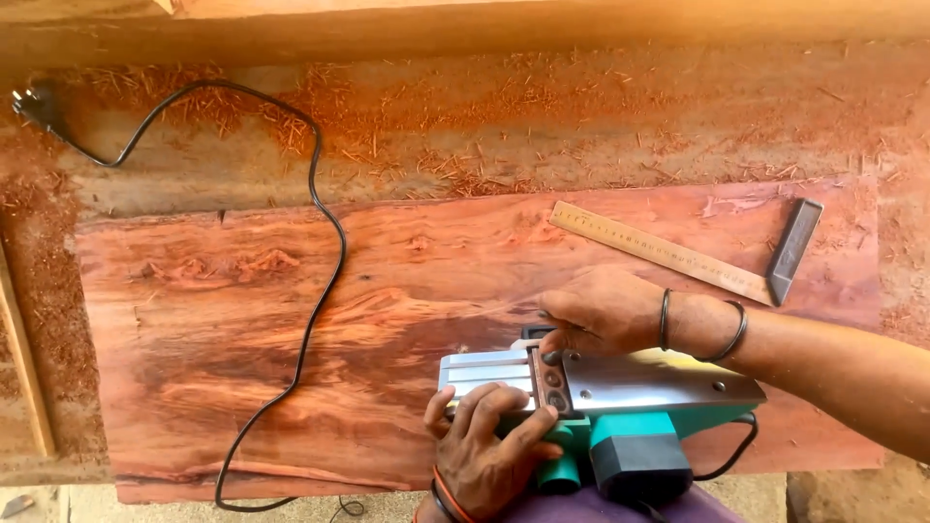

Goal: Adjusting the blade depth of an electric power planer using a metal ruler and a T-handle socket wrench.

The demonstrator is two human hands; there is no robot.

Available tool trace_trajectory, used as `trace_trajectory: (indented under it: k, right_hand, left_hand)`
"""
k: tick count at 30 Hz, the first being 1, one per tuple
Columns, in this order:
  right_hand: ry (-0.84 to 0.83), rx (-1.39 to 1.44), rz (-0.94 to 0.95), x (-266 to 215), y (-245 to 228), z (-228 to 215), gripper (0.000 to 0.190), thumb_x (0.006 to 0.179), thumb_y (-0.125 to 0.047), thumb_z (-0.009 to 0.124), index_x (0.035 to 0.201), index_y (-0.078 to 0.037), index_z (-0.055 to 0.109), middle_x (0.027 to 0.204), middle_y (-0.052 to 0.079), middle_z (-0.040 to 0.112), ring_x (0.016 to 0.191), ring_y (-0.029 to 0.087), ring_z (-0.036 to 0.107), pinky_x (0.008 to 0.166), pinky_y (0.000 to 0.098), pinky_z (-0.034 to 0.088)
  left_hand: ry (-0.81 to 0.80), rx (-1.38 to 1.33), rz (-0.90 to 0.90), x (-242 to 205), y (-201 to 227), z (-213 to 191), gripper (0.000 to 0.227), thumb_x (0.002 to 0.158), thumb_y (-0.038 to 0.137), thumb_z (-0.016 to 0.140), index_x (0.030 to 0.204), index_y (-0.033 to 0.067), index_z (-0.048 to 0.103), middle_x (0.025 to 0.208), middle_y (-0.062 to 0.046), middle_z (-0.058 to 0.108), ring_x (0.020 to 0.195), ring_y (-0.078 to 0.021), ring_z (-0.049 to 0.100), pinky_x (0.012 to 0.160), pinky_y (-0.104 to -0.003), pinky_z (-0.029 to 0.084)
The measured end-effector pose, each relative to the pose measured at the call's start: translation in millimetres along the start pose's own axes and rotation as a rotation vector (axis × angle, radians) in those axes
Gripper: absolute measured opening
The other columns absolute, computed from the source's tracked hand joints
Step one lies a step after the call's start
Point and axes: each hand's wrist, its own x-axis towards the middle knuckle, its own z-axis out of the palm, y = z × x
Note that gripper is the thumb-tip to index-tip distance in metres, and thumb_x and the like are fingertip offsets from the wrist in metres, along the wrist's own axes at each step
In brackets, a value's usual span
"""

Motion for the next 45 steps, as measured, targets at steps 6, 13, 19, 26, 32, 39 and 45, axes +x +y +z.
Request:
trace_trajectory:
  k: [6, 13, 19, 26, 32, 39, 45]
  right_hand:
    - [0.042, 0.063, -0.206, 3, -15, -23, 0.025, 0.081, -0.023, 0.075, 0.08, -0.01, 0.054, 0.076, 0.008, 0.059, 0.076, 0.033, 0.06, 0.069, 0.0461, 0.048]
    - [0.003, -0.057, -0.237, -12, -32, -51, 0.037, 0.07, -0.002, 0.066, 0.097, -0.026, 0.076, 0.092, -0.002, 0.069, 0.098, 0.024, 0.064, 0.096, 0.0485, 0.045]
    - [0.024, 0.081, 0.296, -23, -59, -47, 0.019, 0.078, -0.008, 0.061, 0.097, -0.01, 0.067, 0.091, 0.013, 0.068, 0.092, 0.035, 0.066, 0.081, 0.0468, 0.052]
    - [0.033, 0.15, 0.629, -22, -73, -14, 0.017, 0.088, -0.019, 0.053, 0.091, -0.005, 0.062, 0.081, 0.021, 0.069, 0.082, 0.045, 0.065, 0.073, 0.0537, 0.05]
    - [0.037, 0.064, 0.76, -18, -68, 0, 0.02, 0.087, -0.021, 0.054, 0.094, -0.005, 0.064, 0.086, 0.024, 0.071, 0.088, 0.046, 0.067, 0.081, 0.0559, 0.05]
    - [0.018, 0.09, 0.863, -9, -67, 9, 0.028, 0.085, -0.026, 0.061, 0.098, -0.001, 0.057, 0.09, 0.027, 0.068, 0.089, 0.048, 0.067, 0.081, 0.0553, 0.052]
    - [0.094, 0.072, 0.882, -6, -87, 0, 0.039, 0.086, -0.039, 0.071, 0.095, -0.003, 0.056, 0.08, 0.025, 0.068, 0.081, 0.048, 0.066, 0.073, 0.0563, 0.05]
  left_hand:
    - [-0.007, -0.008, -0.01, -2, 1, 0, 0.038, 0.092, 0.051, 0.075, 0.124, 0.0333, 0.067, 0.112, 0.005, 0.06, 0.114, -0.0132, 0.061, 0.115, -0.048, 0.019]
    - [0.006, -0.017, -0.001, 1, 4, -3, 0.038, 0.092, 0.049, 0.076, 0.125, 0.0313, 0.068, 0.112, 0.006, 0.06, 0.115, -0.0128, 0.061, 0.116, -0.048, 0.019]
    - [-0.006, -0.034, -0.002, -1, 3, -4, 0.035, 0.092, 0.049, 0.076, 0.121, 0.03, 0.068, 0.114, 0.006, 0.06, 0.116, -0.0133, 0.06, 0.116, -0.047, 0.019]
    - [0.001, -0.03, 0.001, 1, 4, -6, 0.032, 0.094, 0.049, 0.075, 0.12, 0.0297, 0.069, 0.114, 0.005, 0.06, 0.116, -0.0137, 0.06, 0.117, -0.047, 0.017]
    - [-0.003, -0.056, 0.001, 1, 4, -7, 0.029, 0.095, 0.045, 0.074, 0.119, 0.0289, 0.069, 0.112, 0.005, 0.06, 0.116, -0.0138, 0.06, 0.117, -0.048, 0.017]
    - [-0.007, -0.063, 0.005, 3, 4, -9, 0.029, 0.097, 0.044, 0.073, 0.121, 0.028, 0.069, 0.112, 0.005, 0.06, 0.115, -0.0139, 0.061, 0.116, -0.048, 0.018]
    - [0.022, -0.021, 0.011, 1, 5, -2, 0.027, 0.101, 0.047, 0.069, 0.122, 0.029, 0.069, 0.113, 0.005, 0.062, 0.113, -0.0127, 0.062, 0.116, -0.046, 0.019]
